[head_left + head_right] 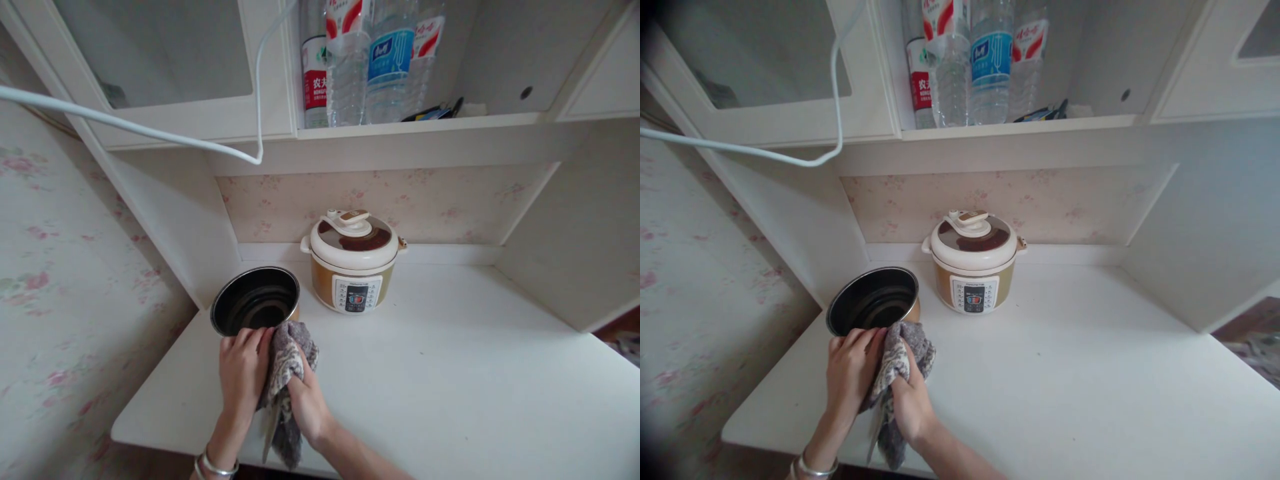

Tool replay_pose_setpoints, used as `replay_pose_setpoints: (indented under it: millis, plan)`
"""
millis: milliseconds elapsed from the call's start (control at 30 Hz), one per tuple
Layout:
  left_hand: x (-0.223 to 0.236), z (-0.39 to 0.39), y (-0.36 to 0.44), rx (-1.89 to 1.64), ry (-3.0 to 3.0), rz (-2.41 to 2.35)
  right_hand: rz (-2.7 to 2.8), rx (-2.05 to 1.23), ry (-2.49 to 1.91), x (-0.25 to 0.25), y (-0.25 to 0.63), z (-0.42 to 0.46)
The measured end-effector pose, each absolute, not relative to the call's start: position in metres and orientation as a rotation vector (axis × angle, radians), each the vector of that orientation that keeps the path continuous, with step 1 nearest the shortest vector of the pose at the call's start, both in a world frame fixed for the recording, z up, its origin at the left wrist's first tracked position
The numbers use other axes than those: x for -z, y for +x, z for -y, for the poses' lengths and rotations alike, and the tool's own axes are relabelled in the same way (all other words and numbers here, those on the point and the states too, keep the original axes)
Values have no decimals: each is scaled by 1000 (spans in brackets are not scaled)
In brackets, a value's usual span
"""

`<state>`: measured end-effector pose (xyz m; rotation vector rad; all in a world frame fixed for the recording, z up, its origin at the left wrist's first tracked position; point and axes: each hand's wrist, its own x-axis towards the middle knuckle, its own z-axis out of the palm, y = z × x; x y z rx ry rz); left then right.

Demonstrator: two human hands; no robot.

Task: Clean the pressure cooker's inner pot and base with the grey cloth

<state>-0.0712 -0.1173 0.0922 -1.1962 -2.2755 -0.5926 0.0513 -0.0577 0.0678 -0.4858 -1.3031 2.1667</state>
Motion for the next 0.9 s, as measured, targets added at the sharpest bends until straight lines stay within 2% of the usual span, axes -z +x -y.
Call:
replay_pose_setpoints:
  millis: [167, 300, 500, 633, 800, 900]
  plan:
    - [-84, 122, -96, 689, -1291, 2189, 972, -2291, -724, -71, 82, 27]
    - [-82, 124, -126, 842, -1329, 2221, 807, -2257, -900, -69, 126, -3]
    - [-117, 104, -108, 1123, -1243, 2281, 702, -2390, -976, -53, 203, -63]
    - [-141, 64, -77, 1698, -1418, 2290, 642, -2199, -948, -50, 234, -121]
    - [-155, -4, -78, 2597, -1092, 2391, 768, -1934, -826, -69, 238, -189]
    - [-163, -37, -88, 2772, -957, 2332, 815, -1940, -814, -82, 226, -215]
